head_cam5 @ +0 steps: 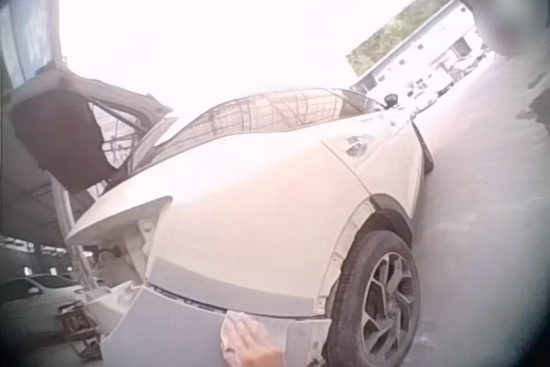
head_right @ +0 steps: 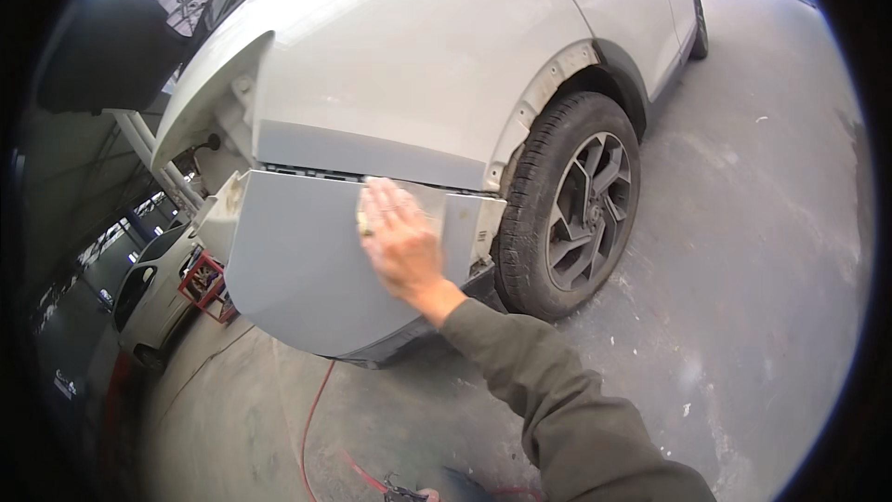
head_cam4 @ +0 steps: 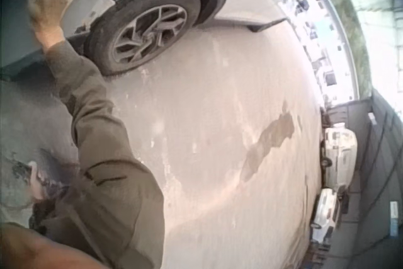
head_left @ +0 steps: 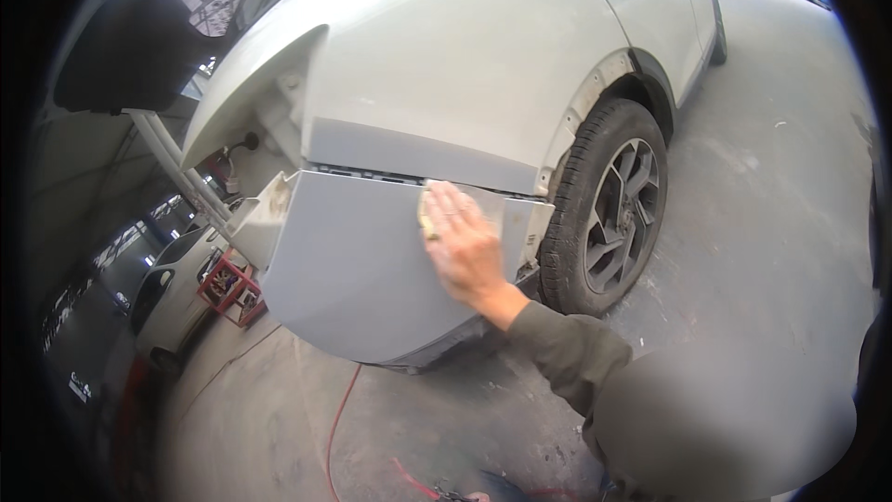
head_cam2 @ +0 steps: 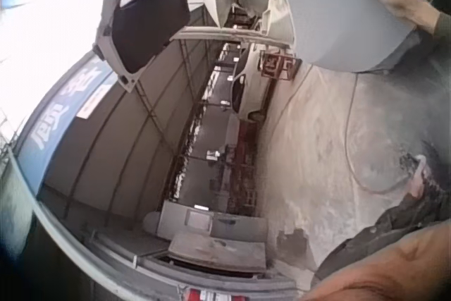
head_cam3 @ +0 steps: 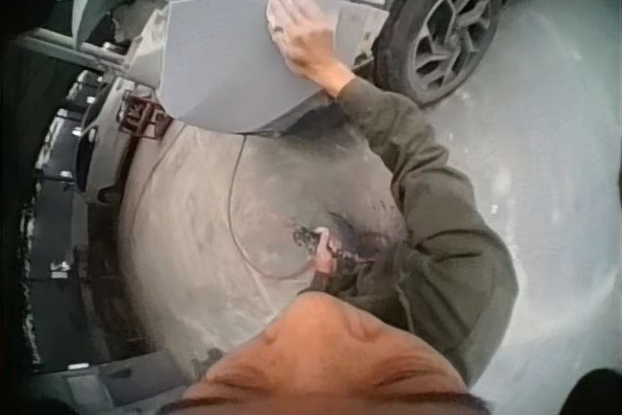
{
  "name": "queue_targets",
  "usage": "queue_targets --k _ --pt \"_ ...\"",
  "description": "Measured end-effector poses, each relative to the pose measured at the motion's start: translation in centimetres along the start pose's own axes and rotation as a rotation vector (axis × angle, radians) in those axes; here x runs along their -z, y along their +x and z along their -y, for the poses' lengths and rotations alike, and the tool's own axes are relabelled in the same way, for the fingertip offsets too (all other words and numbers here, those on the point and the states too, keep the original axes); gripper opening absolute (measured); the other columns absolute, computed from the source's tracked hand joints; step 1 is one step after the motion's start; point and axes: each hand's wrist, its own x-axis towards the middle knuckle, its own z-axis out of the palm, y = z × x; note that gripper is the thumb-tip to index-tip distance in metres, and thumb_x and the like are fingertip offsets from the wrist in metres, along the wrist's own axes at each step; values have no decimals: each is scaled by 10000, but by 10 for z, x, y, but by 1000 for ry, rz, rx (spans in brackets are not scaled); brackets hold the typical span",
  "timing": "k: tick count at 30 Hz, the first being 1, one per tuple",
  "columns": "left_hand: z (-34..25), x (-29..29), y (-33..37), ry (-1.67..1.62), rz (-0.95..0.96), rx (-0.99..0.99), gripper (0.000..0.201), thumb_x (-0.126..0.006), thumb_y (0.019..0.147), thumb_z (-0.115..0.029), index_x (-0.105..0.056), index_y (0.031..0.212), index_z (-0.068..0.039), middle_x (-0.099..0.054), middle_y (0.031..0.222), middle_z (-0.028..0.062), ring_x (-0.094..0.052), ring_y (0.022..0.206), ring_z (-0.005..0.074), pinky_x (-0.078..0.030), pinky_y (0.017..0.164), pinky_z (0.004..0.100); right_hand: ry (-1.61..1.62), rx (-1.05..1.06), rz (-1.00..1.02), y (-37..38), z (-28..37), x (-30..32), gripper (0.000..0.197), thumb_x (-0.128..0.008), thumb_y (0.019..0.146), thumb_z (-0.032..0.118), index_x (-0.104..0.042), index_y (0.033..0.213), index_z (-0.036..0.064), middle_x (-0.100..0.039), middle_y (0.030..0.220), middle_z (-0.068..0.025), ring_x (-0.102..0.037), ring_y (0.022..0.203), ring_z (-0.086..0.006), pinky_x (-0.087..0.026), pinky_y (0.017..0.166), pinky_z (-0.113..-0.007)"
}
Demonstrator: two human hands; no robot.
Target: The person sands the front bumper of a white car using a sanding block. They work on the lower edge and side of the bumper, moving the block back and forth to smooth the surface.
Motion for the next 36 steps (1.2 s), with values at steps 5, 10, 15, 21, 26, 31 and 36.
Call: queue_targets --k 5,10,15,21,26,31,36 --pt "2 -1 -1 -77 13 74 452 -614 1039 -400 -434 676 -199 -335 558 -48 -360 505 121 -269 476 316 57 156 19 54 67 -51 594 -687 837 154 -579 1394 -23 -541 1504 -164 -484 1421 -324 -384 1190 -445" --pt "24 15 14 -22 -26 -56 455 -659 1007 -423 -433 673 -212 -350 560 -50 -364 496 117 -257 471 307 78 312 62 61 55 -51 610 -678 834 152 -571 1414 -5 -520 1531 -152 -461 1449 -294 -374 1196 -448" --pt "19 4 13 -43 -12 -77 429 -664 1006 -398 -440 681 -230 -342 577 -66 -350 495 97 -245 473 287 -67 374 235 -16 -18 6 650 -690 810 132 -566 1437 16 -508 1547 -153 -443 1472 -284 -356 1207 -454" --pt "19 16 27 -110 -58 -55 406 -650 1019 -367 -450 690 -236 -333 582 -74 -329 491 84 -233 458 282 -127 483 38 40 -27 35 579 -611 849 88 -568 1412 -40 -541 1506 -193 -473 1446 -333 -337 1217 -485" --pt "19 25 38 -123 -11 -42 406 -648 1019 -350 -452 682 -236 -377 566 -62 -379 476 92 -251 433 287 -225 605 184 110 -34 -6 603 -627 906 170 -513 1471 -8 -467 1577 -158 -386 1505 -286 -278 1252 -473" --pt "-2 -4 47 -113 -55 -3 303 -651 1017 -314 -516 758 -234 -411 568 -55 -399 471 97 -277 431 281 -164 712 191 164 13 -36 605 -636 938 193 -490 1497 12 -463 1583 -147 -387 1503 -290 -277 1251 -488" --pt "21 10 81 -118 62 -10 183 -667 1005 -299 -559 874 -232 -414 592 -60 -403 479 98 -286 443 269 -202 666 279 107 -30 -10 627 -649 924 196 -489 1503 18 -465 1581 -151 -399 1497 -302 -252 1257 -481"
